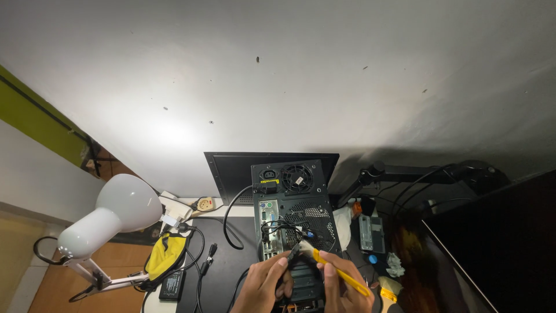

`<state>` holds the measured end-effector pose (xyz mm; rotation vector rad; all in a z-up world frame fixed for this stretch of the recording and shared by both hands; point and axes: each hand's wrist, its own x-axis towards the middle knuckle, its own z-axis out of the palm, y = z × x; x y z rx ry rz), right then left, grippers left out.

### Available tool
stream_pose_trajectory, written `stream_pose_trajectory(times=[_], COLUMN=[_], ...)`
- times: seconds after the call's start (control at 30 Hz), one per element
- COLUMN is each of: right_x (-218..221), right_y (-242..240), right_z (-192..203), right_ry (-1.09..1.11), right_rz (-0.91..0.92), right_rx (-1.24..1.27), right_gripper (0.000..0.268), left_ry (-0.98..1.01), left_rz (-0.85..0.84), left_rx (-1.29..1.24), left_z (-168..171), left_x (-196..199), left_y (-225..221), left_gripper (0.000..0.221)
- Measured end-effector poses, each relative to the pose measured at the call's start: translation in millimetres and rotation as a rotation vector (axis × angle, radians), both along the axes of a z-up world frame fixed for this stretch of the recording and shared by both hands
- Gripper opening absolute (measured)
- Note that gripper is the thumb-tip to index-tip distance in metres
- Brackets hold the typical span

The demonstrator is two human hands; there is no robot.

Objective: Repairing and cleaning a desktop computer tower.

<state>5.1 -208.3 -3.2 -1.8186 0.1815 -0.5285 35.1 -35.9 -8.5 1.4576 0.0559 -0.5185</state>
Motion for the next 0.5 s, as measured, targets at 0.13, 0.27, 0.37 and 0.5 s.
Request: stream_pose_trajectory(times=[0.13, 0.27, 0.37, 0.5], right_x=[-12, -3, -8, -4], right_y=[-25, -4, -13, -10], right_z=[-54, -4, -29, -6], right_ry=[0.062, -0.147, -0.042, -0.161], right_rz=[0.093, 0.175, 0.038, 0.28], right_rx=[0.102, -0.099, -0.035, -0.221], right_gripper=[0.022, 0.016, 0.017, 0.016], left_ry=[-0.044, -0.049, -0.014, -0.224], left_rz=[-0.005, -0.022, -0.02, -0.067], left_rx=[-0.078, -0.123, -0.195, -0.124], left_z=[-25, -26, -21, -30], left_x=[-3, -2, -2, -4], left_y=[1, 4, 5, 8], left_gripper=[0.051, 0.055, 0.06, 0.061])
